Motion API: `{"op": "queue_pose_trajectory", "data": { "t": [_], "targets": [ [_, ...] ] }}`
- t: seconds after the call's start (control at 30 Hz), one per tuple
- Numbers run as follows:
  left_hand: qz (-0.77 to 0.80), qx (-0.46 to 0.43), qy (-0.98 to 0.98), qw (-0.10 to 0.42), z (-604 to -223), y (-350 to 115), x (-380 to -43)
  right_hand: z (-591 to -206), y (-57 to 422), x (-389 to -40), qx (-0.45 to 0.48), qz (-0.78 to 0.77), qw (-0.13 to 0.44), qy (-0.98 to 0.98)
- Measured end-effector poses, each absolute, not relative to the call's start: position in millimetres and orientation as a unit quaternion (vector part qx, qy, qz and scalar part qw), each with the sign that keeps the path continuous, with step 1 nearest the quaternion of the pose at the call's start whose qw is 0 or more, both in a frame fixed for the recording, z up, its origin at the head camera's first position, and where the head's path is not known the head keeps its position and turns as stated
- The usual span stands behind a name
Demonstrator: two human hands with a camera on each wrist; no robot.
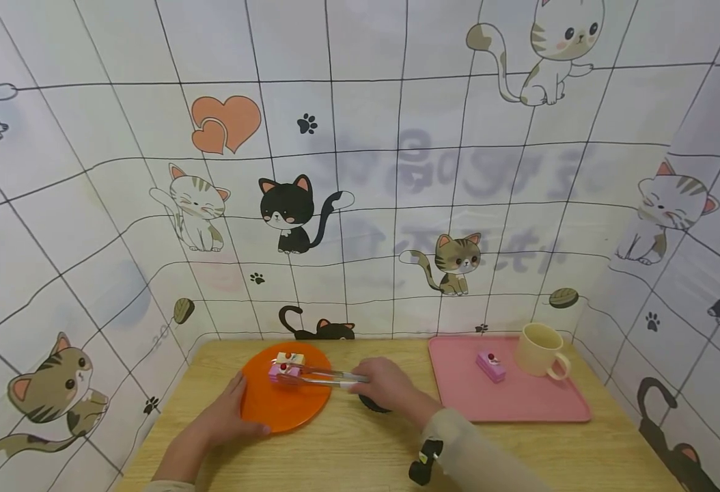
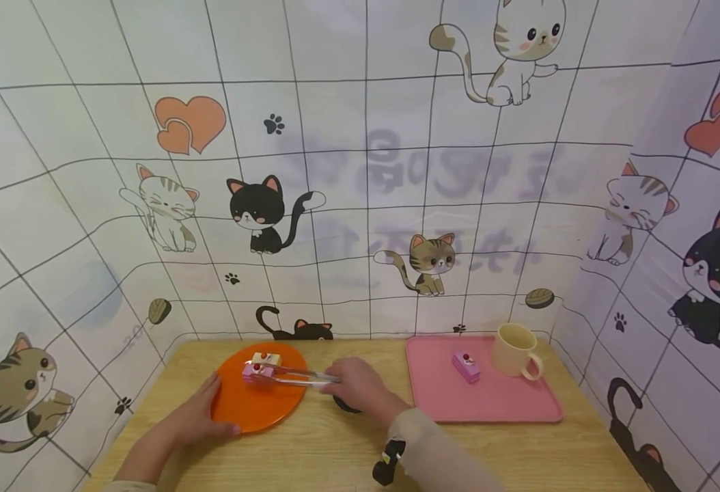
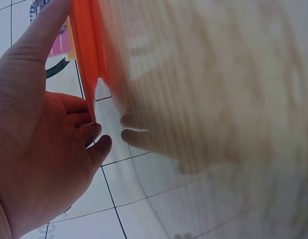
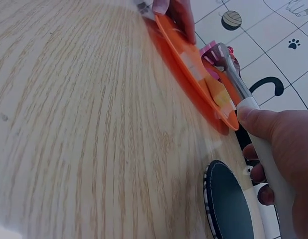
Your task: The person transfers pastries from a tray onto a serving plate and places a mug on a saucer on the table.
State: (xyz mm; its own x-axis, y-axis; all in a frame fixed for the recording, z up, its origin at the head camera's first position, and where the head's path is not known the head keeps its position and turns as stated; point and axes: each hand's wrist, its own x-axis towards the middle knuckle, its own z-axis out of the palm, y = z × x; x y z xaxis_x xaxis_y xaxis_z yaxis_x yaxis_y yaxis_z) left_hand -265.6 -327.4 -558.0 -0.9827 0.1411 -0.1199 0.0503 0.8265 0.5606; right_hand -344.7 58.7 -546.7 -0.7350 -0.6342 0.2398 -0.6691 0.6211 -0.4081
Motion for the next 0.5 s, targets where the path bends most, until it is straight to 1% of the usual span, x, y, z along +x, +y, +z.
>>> {"op": "queue_pose_trajectory", "data": {
  "t": [0.2, 0.5],
  "targets": [
    [0.292, 0.050, 0.952, 0.076, -557.6, -327.6, -264.0, -549.3, 47.8, -345.4, 0.361, 0.237, 0.037, -0.901],
    [0.297, 0.055, 0.951, 0.070, -556.8, -326.5, -262.7, -550.9, 32.6, -348.6, 0.333, 0.242, 0.005, -0.911]
  ]
}}
